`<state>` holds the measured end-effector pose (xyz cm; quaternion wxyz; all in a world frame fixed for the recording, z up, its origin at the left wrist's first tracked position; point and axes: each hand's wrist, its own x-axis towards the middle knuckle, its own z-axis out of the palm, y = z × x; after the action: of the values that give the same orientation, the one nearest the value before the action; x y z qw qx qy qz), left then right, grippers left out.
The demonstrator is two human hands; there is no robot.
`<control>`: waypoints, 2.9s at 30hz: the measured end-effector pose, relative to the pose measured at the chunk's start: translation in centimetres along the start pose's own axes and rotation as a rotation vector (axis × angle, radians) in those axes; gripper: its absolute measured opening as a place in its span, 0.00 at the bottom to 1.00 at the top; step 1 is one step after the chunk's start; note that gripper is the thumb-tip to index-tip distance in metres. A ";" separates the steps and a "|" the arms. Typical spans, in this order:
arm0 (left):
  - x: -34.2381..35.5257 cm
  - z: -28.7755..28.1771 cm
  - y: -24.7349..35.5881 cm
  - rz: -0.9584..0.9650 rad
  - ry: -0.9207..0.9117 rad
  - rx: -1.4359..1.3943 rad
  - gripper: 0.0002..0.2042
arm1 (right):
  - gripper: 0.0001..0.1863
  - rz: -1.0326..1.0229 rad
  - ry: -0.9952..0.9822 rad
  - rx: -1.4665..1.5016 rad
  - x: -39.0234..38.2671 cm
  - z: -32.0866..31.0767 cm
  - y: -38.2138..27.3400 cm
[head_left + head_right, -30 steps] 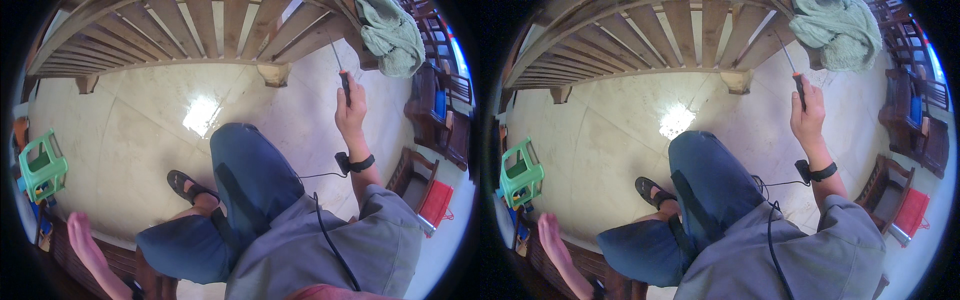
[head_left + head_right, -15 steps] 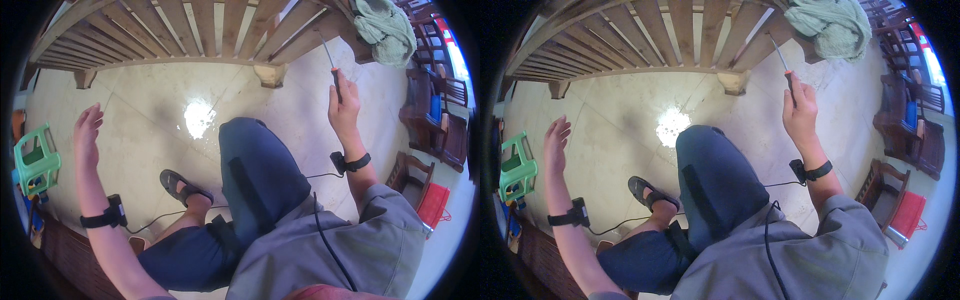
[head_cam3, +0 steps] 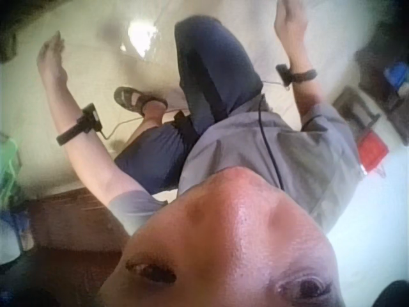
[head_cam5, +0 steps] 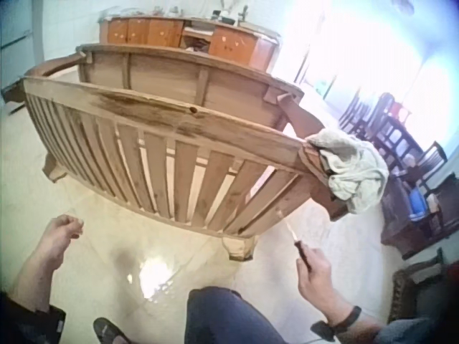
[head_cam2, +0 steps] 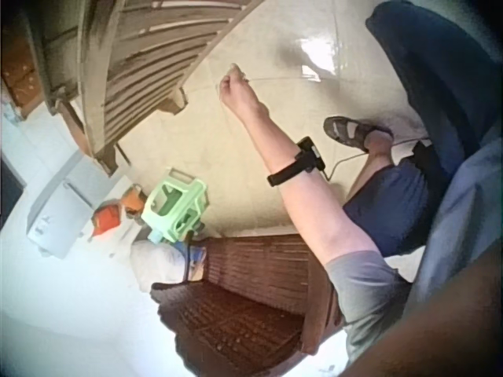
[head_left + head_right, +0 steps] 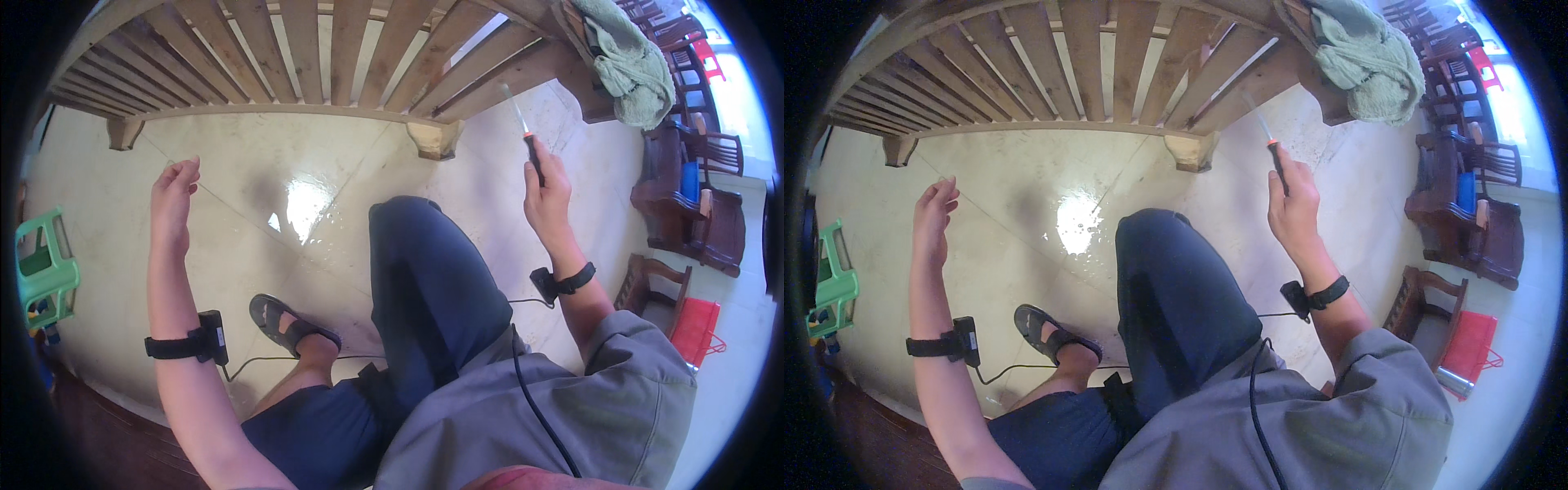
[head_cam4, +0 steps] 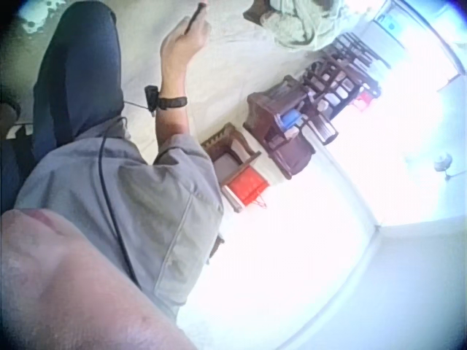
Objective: The person cleans a wooden bench with a cloth and then uses a screwdriver to tighten screws on the slats and the side of the bench.
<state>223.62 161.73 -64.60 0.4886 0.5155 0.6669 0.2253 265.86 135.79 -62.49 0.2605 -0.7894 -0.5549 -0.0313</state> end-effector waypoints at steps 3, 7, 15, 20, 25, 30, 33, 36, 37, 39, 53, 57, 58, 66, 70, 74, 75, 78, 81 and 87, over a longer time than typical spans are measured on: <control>1.4 0.1 -1.4 -0.011 -0.040 0.036 0.21 | 0.23 0.012 0.077 0.111 0.4 0.3 -1.0; 2.1 0.5 -3.7 0.002 -0.061 -0.022 0.19 | 0.29 0.023 0.160 0.403 1.0 1.1 -2.5; 1.2 1.7 -4.2 -0.073 -0.046 -0.030 0.16 | 0.27 -0.224 0.064 0.169 2.9 2.0 -5.7; 1.0 1.1 -5.1 -0.097 -0.090 -0.041 0.15 | 0.26 -0.270 -0.094 0.302 1.7 3.8 -8.2; -0.2 1.9 -3.3 -0.081 -0.207 -0.051 0.14 | 0.30 -0.170 -0.070 0.291 2.0 4.3 -8.6; 1.2 2.5 -4.4 -0.033 -0.231 -0.065 0.17 | 0.33 0.161 0.040 0.625 2.0 4.4 -7.8; 0.9 2.1 -3.9 -0.109 -0.195 -0.022 0.17 | 0.35 0.168 0.092 0.639 1.2 3.8 -6.9; 1.8 2.2 -4.8 -0.131 -0.218 0.005 0.17 | 0.35 0.182 0.125 0.605 0.8 3.2 -6.7; 2.1 2.3 -5.0 -0.140 -0.227 -0.001 0.17 | 0.35 0.203 0.154 0.613 0.8 2.9 -6.9; 2.2 2.6 -5.3 -0.109 -0.254 -0.005 0.18 | 0.34 0.200 0.189 0.603 1.5 2.8 -6.6; 3.2 3.2 -5.9 -0.175 -0.296 0.039 0.25 | 0.28 0.516 0.164 0.838 1.0 2.8 -7.7; 3.0 3.3 -6.7 -0.084 -0.290 0.020 0.19 | 0.28 0.430 0.277 0.825 1.5 1.8 -8.1; 3.7 3.4 -7.2 -0.095 -0.358 0.024 0.19 | 0.27 0.383 0.302 0.887 2.0 1.3 -8.3; 2.2 4.0 -6.0 -0.153 -0.311 -0.041 0.17 | 0.22 0.194 0.281 1.256 4.1 1.9 -9.0; 2.7 2.8 -6.9 -0.212 -0.315 -0.035 0.17 | 0.26 0.219 0.178 1.082 3.6 4.0 -12.6; 2.3 2.3 -6.8 -0.239 -0.273 -0.003 0.17 | 0.31 0.210 -0.236 0.779 2.7 5.6 -14.2; 2.2 2.4 -6.9 -0.243 -0.273 -0.006 0.17 | 0.30 0.192 -0.373 0.633 3.3 6.3 -13.9; 2.1 2.6 -7.4 -0.252 -0.278 -0.008 0.18 | 0.27 -0.219 -0.213 0.533 5.7 11.9 -12.1; 1.7 2.6 -7.4 -0.261 -0.278 0.004 0.18 | 0.23 -0.302 -0.336 0.307 8.0 14.5 -11.3; 0.6 1.9 -7.7 -0.263 -0.263 0.051 0.17 | 0.19 -0.297 -0.225 0.266 8.5 16.6 -12.1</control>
<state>221.72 159.02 -71.85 0.5838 0.4610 0.6643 0.0731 254.37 153.53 -69.33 0.2911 -0.6564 -0.6899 0.0924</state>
